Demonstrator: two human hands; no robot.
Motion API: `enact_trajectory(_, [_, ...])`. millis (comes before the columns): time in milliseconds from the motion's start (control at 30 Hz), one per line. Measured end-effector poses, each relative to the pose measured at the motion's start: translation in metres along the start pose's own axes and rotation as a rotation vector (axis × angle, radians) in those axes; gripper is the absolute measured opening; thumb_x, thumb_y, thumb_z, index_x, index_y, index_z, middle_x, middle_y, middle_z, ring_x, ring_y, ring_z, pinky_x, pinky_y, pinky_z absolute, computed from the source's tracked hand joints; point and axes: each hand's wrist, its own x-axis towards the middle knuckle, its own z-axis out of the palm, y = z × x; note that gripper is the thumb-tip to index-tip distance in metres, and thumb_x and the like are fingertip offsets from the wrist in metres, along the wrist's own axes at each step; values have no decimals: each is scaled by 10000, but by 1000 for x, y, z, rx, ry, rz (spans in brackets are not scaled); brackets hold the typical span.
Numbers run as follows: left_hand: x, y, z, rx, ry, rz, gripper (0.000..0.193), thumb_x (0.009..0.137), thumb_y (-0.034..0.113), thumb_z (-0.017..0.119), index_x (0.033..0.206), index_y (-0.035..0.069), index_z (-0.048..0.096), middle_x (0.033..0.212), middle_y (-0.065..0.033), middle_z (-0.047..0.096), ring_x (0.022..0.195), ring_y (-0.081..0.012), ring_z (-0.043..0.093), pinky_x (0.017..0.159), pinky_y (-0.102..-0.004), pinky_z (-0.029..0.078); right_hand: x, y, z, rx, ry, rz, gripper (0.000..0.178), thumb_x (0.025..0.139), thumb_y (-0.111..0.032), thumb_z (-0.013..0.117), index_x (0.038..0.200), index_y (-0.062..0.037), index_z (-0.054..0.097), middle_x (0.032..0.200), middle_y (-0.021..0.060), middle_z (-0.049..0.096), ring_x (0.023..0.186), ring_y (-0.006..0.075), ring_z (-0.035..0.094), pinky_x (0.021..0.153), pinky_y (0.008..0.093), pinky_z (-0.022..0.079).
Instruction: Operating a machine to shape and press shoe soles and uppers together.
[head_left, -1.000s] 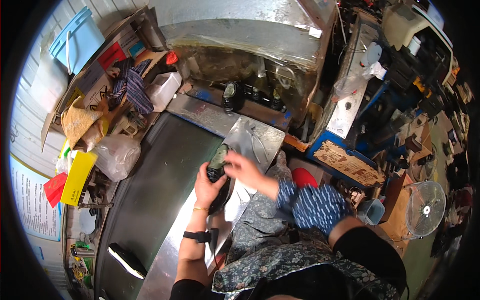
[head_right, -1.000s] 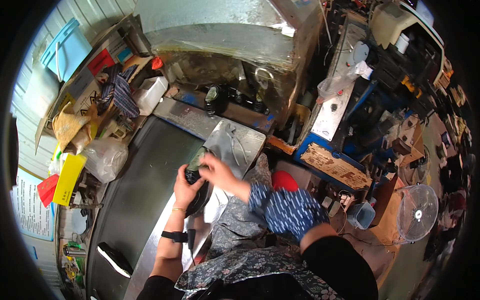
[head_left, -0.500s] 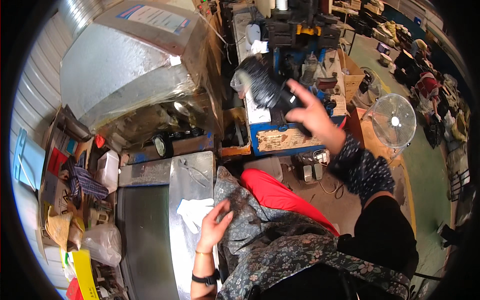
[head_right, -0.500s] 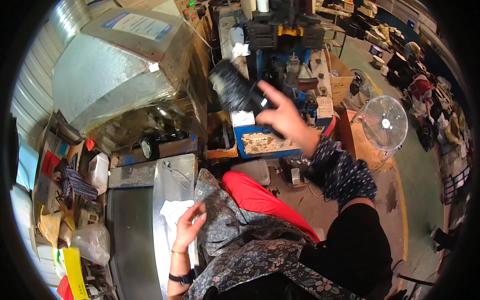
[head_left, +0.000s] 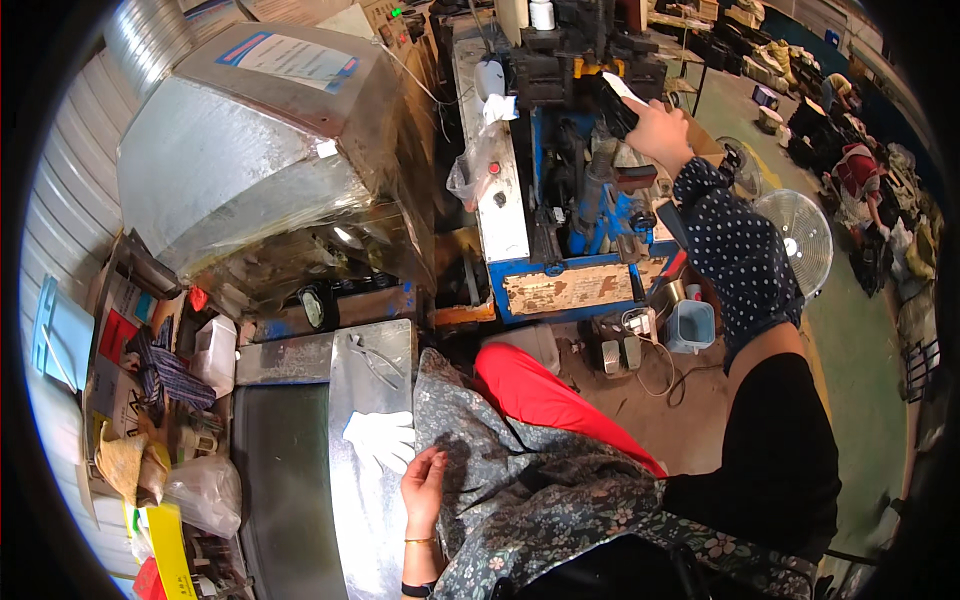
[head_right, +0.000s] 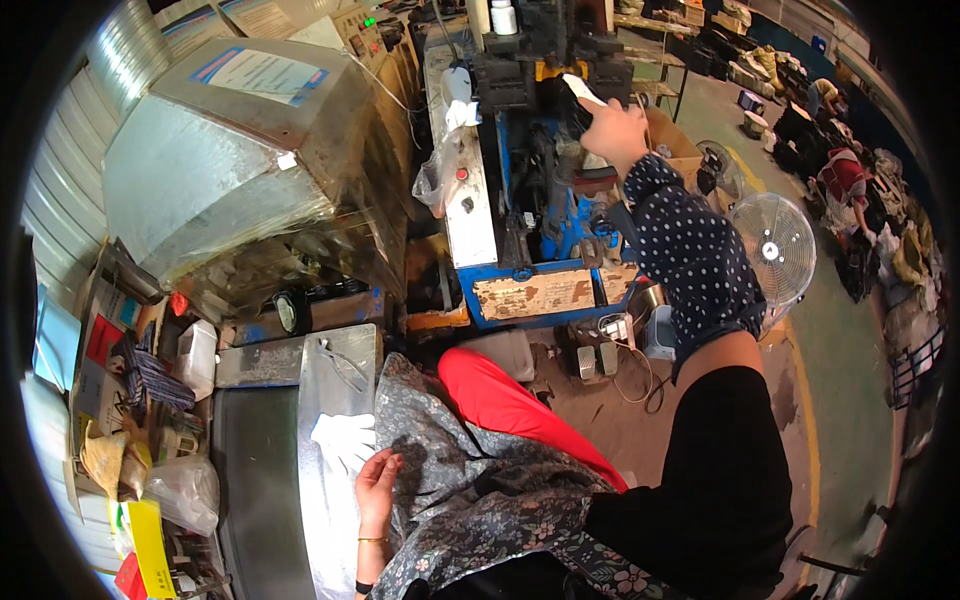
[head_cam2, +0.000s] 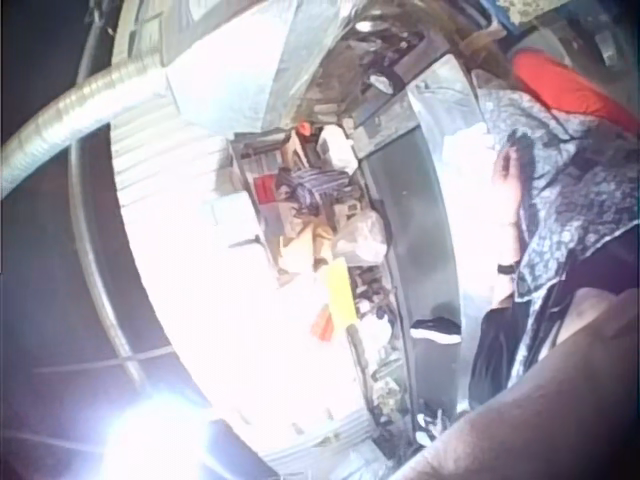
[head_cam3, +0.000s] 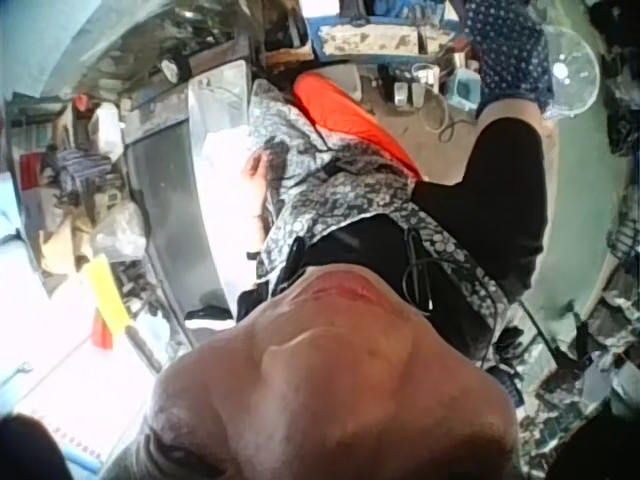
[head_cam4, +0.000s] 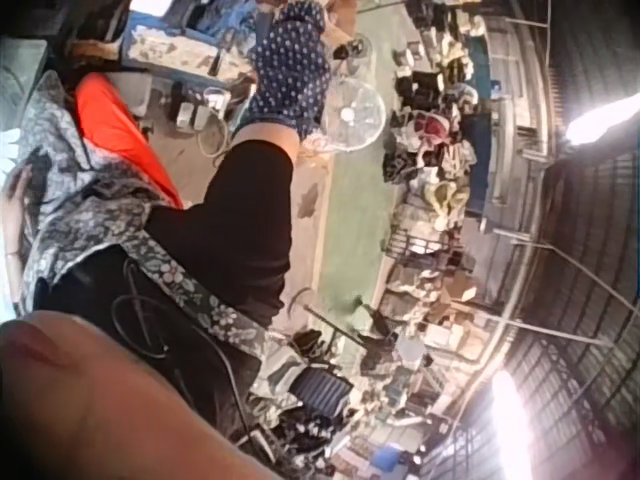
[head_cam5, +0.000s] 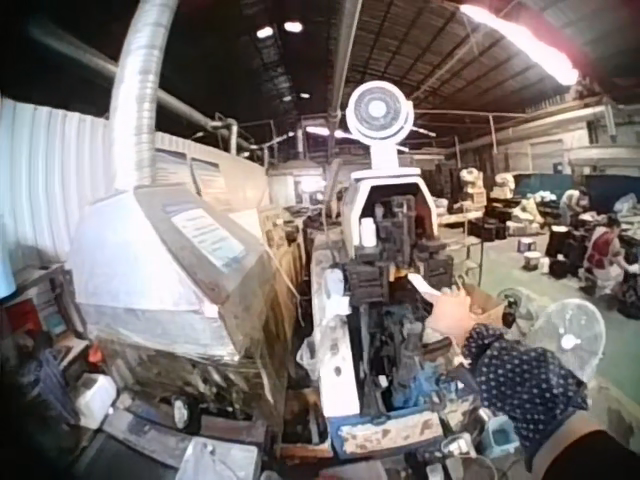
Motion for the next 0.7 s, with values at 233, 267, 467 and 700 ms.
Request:
enact_trajectory(233, [-11,0,34,106,-151,-24,298,957,74,614,1233,-35,590,1076,-60,683,988,-109,622,889,-232,479,-14,21,-5,126,-9,-30,715,702,-222,662,1396,-323,523,1267,143,566,1145,452,496,1001,522,389])
enact_trajectory(267, [-8,-7,34,148,-167,-33,289,955,76,616,1223,-33,599,1062,-56,688,973,-107,625,873,-232,486,-15,25,-2,133,15,-33,707,703,-214,662,1390,-322,531,1272,138,566,1143,450,497,1000,521,389])
enact_trajectory(467, [4,12,63,356,-238,23,283,944,109,637,1197,-18,622,1034,-72,711,937,-112,650,820,-240,506,-18,30,7,238,99,-29,668,703,-195,658,1355,-313,569,1298,118,562,1125,452,500,1004,500,391])
enact_trajectory(700, [8,37,96,798,-435,298,310,921,211,649,1193,62,643,1078,-178,692,981,-315,684,846,-343,527,-6,34,-10,109,31,-119,662,695,-164,652,1336,-316,587,1253,115,583,1095,436,510,978,477,403])
